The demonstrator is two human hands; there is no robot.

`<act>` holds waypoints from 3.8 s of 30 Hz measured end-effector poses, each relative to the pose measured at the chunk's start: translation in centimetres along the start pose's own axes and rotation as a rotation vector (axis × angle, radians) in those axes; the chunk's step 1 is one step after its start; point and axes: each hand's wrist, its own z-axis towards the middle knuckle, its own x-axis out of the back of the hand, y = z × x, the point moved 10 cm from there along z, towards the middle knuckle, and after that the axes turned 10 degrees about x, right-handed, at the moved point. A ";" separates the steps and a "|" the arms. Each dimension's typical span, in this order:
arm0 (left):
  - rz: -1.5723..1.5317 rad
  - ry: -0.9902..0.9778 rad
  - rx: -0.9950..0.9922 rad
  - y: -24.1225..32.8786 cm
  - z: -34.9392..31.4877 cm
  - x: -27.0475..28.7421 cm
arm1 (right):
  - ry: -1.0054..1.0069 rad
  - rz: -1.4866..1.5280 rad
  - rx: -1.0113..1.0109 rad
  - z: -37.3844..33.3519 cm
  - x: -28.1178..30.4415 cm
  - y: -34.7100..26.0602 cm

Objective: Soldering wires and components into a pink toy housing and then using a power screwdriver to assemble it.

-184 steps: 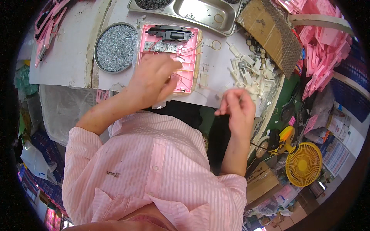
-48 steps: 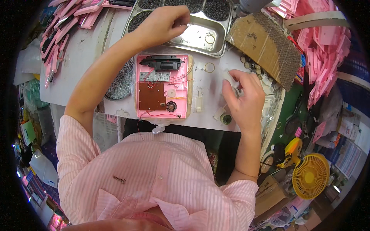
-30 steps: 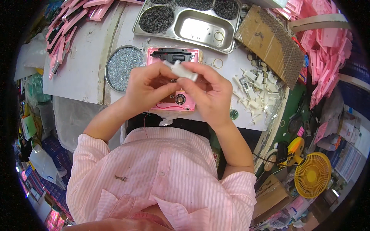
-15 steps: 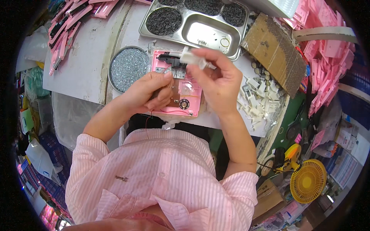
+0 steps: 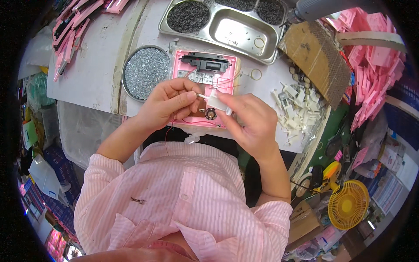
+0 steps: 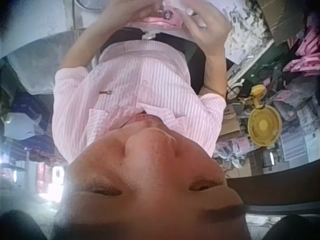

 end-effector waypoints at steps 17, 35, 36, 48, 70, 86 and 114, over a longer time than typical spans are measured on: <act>1.642 0.244 -0.556 0.2 1.9 -5.8 | 0.397 0.732 -0.576 -9.7 2.1 8.5; 1.387 0.233 -0.834 0.9 -3.0 -3.5 | -0.155 -0.161 0.176 -1.1 -1.8 3.1; 1.385 0.232 -0.841 1.0 -2.9 -3.5 | -0.135 -0.110 0.168 -1.2 -1.8 3.6; 1.621 0.203 -0.700 0.3 -1.8 -4.7 | -0.225 -0.168 0.062 -1.5 -3.0 3.6; 1.183 0.090 -0.671 6.2 -0.3 -8.8 | -0.234 -0.938 -0.397 -2.8 8.0 14.3; 1.174 0.090 -0.549 7.7 5.1 -10.1 | 0.116 -0.564 -0.196 -2.1 10.0 13.1; 1.983 0.186 -0.644 4.8 26.3 -21.8 | -0.107 -0.711 -0.236 -5.7 9.6 14.5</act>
